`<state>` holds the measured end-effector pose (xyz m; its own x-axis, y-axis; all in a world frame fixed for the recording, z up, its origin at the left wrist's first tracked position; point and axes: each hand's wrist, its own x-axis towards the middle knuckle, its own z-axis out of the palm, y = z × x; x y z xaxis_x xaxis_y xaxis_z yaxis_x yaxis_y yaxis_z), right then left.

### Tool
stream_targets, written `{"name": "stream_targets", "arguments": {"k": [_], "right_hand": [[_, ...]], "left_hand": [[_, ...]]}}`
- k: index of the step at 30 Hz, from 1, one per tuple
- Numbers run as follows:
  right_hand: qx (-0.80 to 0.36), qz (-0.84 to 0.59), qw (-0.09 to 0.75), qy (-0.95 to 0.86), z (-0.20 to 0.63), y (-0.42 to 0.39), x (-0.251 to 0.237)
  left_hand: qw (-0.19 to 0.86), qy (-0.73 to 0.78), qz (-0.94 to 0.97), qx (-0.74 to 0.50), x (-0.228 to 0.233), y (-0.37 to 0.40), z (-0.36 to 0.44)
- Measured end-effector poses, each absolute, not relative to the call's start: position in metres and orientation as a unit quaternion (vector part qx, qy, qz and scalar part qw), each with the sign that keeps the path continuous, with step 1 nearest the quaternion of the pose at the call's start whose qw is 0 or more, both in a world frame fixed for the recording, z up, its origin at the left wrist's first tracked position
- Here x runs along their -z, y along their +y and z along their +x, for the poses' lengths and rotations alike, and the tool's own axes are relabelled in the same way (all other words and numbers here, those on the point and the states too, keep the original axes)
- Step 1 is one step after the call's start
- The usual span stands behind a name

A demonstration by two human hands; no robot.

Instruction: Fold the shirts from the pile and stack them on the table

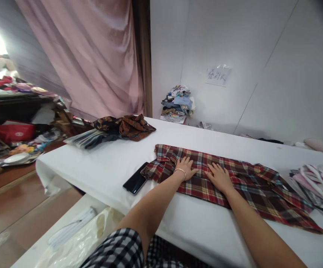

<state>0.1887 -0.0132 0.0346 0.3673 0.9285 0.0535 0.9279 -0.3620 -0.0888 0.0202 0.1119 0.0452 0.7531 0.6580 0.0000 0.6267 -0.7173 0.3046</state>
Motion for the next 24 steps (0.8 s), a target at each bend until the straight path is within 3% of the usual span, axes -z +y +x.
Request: {"name": "stream_targets", "arguments": {"k": [16,24], "right_hand": [[-0.012,-0.808,0.143,-0.572,0.203,-0.013,-0.015],[-0.022,-0.795,0.187,-0.577,0.214,-0.009,-0.004]], "left_hand": [[0.091,0.357,0.928,-0.057,-0.050,0.094,0.005],[0.012,0.431,0.900,-0.060,-0.062,0.070,-0.053]]}}
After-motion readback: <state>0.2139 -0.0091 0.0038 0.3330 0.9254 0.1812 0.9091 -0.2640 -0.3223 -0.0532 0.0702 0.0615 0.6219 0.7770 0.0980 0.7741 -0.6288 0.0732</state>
